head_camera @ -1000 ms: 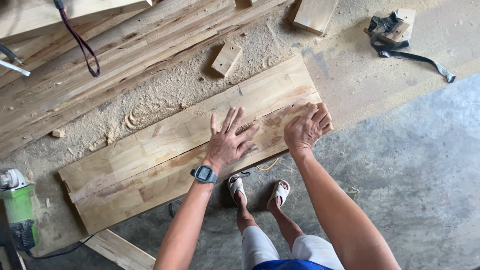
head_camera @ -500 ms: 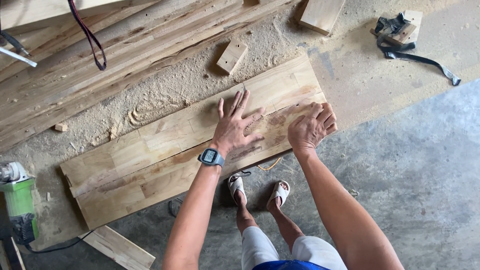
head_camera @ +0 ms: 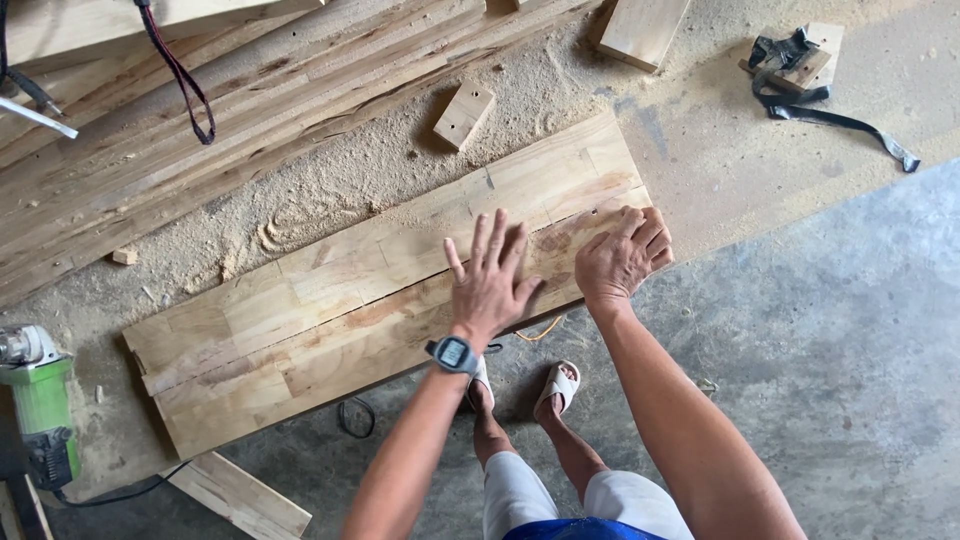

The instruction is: The person uses a handheld electric sander to smooth a long wooden plank on a workbench. They move the sander back and forth along the plank's length, then set the tool down and wipe the plank's surface with their hands to remove dust.

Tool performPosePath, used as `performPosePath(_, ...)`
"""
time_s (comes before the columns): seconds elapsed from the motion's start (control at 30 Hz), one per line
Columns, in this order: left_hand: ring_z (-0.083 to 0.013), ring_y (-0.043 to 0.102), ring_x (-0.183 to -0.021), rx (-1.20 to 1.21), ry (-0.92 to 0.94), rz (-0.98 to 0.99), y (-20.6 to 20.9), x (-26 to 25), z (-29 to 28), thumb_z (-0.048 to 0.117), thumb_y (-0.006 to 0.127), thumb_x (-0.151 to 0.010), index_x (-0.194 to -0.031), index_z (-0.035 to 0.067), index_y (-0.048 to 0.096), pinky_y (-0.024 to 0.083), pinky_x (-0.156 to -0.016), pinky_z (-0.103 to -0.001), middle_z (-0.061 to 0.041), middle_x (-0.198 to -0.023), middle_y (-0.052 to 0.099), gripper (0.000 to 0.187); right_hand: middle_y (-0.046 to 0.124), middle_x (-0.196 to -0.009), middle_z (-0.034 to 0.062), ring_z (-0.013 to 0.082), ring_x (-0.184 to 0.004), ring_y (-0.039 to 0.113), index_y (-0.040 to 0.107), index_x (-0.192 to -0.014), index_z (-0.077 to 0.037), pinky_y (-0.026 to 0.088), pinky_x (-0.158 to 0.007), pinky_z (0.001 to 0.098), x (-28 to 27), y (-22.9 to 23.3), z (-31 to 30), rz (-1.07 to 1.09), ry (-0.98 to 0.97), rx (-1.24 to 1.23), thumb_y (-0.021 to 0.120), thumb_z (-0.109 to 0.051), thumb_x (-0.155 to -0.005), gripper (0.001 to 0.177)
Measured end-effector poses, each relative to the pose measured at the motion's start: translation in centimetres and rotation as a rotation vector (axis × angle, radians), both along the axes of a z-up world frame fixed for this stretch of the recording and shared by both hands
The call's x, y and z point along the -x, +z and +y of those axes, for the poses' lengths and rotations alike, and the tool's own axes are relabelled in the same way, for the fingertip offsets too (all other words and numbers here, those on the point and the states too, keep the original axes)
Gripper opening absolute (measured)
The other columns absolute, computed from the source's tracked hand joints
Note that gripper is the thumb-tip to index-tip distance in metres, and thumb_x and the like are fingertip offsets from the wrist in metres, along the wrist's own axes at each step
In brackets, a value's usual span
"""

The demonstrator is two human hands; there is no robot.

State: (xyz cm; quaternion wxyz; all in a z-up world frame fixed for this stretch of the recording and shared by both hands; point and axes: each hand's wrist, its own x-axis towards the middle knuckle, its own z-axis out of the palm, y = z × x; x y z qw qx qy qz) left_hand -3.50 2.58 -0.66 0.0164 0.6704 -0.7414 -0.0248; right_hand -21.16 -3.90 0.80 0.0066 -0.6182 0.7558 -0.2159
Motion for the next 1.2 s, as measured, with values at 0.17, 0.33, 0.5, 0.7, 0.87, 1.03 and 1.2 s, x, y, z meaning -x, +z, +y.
performPosePath(0.17, -0.0295, -0.001, -0.160, 0.054, 0.054, 0.018, 0.0, 3.4, -2.0, 0.067, 0.014, -0.101, -0.164, 0.035, 0.021, -0.015, -0.115, -0.070, -0.005, -0.175, 0.004, 0.071, 0.042, -0.119, 0.0092, 0.0354, -0.115, 0.039, 0.049, -0.112, -0.012, 0.026, -0.097, 0.0462, -0.1, 0.7, 0.0, -0.011, 0.007, -0.001, 0.057, -0.013, -0.073, 0.040)
performPosePath(0.33, -0.0296, -0.002, -0.160, 0.036, 0.017, 0.024, -0.1, 4.2, -1.3, 0.067, 0.007, -0.100, -0.163, 0.044, 0.015, -0.015, -0.114, -0.071, -0.004, -0.175, 0.000, 0.068, 0.042, -0.121, 0.0090, 0.0352, -0.116, 0.039, 0.049, -0.112, -0.013, 0.026, -0.097, 0.0465, 0.1, 0.0, 0.0, 0.002, -0.003, -0.009, 0.056, -0.015, -0.073, 0.040)
performPosePath(0.5, -0.0348, -0.001, -0.159, 0.036, 0.148, -0.081, 0.3, 1.5, 1.3, 0.071, 0.018, -0.100, -0.162, 0.044, 0.022, -0.020, -0.112, -0.071, -0.010, -0.174, 0.006, 0.068, 0.042, -0.120, 0.0092, 0.0355, -0.116, 0.039, 0.050, -0.112, -0.012, 0.026, -0.098, 0.0463, 0.0, 0.4, 0.0, -0.014, 0.011, 0.003, 0.056, -0.013, -0.074, 0.039)
performPosePath(0.7, -0.0407, 0.005, -0.158, -0.008, 0.416, 0.014, 0.9, -1.5, 5.8, 0.065, 0.027, -0.100, -0.163, 0.038, 0.027, -0.021, -0.111, -0.070, -0.019, -0.172, 0.014, 0.068, 0.043, -0.121, 0.0098, 0.0354, -0.115, 0.039, 0.050, -0.113, -0.011, 0.026, -0.098, 0.0481, 0.3, -0.6, 0.0, -0.013, 0.013, 0.009, 0.058, -0.013, -0.074, 0.040)
performPosePath(0.87, -0.0448, 0.009, -0.156, -0.026, 0.431, 0.086, 2.8, 0.3, 5.4, 0.063, 0.036, -0.100, -0.164, 0.034, 0.030, -0.017, -0.110, -0.074, -0.025, -0.167, 0.023, 0.070, 0.042, -0.122, 0.0091, 0.0352, -0.115, 0.040, 0.049, -0.114, -0.012, 0.026, -0.099, 0.0475, 0.2, 0.0, -0.1, -0.017, 0.009, -0.022, 0.056, -0.013, -0.076, 0.039)
performPosePath(1.03, -0.0375, 0.009, -0.159, -0.067, 0.193, 0.135, 1.9, 4.6, 2.2, 0.065, 0.021, -0.102, -0.163, 0.042, 0.020, -0.011, -0.114, -0.074, -0.015, -0.172, 0.016, 0.065, 0.044, -0.123, 0.0093, 0.0359, -0.114, 0.042, 0.048, -0.115, -0.013, 0.024, -0.100, 0.0492, 0.4, -1.0, -0.1, -0.023, 0.007, -0.047, 0.058, -0.016, -0.078, 0.038)
performPosePath(1.2, -0.0364, 0.009, -0.158, -0.160, 0.269, 0.214, 5.1, 3.0, 3.6, 0.065, 0.021, -0.102, -0.158, 0.036, 0.035, 0.003, -0.115, -0.077, -0.013, -0.172, 0.017, 0.065, 0.042, -0.127, 0.0108, 0.0366, -0.117, 0.041, 0.047, -0.115, -0.012, 0.024, -0.100, 0.0484, 0.3, -0.4, 0.2, -0.028, 0.017, -0.061, 0.058, -0.015, -0.079, 0.038)
